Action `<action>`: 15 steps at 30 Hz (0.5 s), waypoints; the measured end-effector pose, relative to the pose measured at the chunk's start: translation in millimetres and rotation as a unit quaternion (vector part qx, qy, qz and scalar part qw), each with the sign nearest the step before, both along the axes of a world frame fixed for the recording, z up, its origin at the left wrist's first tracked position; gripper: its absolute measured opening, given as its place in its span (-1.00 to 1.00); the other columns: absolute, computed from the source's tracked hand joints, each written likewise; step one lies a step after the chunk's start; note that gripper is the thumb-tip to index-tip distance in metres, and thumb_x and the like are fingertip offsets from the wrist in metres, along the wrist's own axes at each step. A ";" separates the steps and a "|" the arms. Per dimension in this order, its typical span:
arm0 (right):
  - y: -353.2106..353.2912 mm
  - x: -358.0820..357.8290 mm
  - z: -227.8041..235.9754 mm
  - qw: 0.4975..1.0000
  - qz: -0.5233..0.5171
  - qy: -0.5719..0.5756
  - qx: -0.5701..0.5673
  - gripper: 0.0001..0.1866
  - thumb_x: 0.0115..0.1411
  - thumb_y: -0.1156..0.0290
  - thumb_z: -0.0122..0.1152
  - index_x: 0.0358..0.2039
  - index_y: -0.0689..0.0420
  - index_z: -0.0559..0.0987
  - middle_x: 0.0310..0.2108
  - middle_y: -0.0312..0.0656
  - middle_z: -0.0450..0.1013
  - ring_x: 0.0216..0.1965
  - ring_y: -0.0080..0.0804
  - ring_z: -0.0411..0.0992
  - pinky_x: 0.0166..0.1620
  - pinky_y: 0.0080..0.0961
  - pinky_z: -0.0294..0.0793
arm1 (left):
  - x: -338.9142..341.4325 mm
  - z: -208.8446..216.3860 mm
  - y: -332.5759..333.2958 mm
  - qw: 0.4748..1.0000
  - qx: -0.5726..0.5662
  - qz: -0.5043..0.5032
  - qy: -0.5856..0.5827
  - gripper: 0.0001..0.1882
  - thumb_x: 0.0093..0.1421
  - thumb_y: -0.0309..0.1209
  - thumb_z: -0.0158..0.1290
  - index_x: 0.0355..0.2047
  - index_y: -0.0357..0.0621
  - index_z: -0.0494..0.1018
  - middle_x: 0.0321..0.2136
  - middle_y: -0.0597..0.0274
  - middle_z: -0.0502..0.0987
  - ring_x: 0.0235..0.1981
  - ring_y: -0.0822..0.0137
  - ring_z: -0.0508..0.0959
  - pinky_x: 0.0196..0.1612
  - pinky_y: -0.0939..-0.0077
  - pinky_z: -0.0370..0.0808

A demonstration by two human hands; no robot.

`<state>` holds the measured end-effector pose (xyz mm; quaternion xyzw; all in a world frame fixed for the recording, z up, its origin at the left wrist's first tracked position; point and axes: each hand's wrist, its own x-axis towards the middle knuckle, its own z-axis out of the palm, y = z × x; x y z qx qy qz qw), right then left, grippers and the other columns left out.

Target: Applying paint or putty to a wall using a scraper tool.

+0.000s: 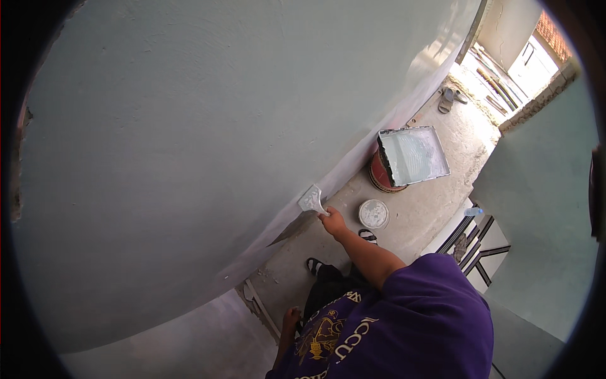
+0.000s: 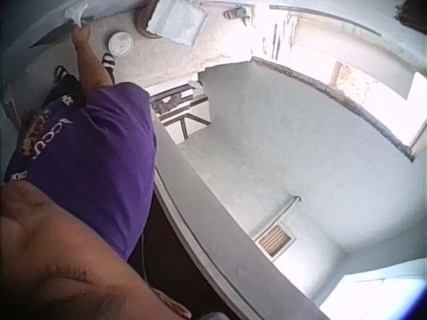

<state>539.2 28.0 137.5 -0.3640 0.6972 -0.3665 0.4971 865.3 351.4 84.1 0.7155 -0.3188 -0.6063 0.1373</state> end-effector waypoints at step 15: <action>21.2 18.0 26.9 0.967 -0.028 -0.243 0.074 -0.84 0.11 0.35 0.16 -0.39 0.15 0.42 -0.64 -0.34 0.29 -0.63 -0.58 0.21 -0.57 -0.55 0.17 | -28.7 42.5 37.3 0.989 0.017 0.140 0.032 -0.71 0.15 -0.27 -0.03 -0.27 -0.28 0.40 -0.37 0.13 0.46 -0.34 0.29 0.47 -0.28 0.39 0.41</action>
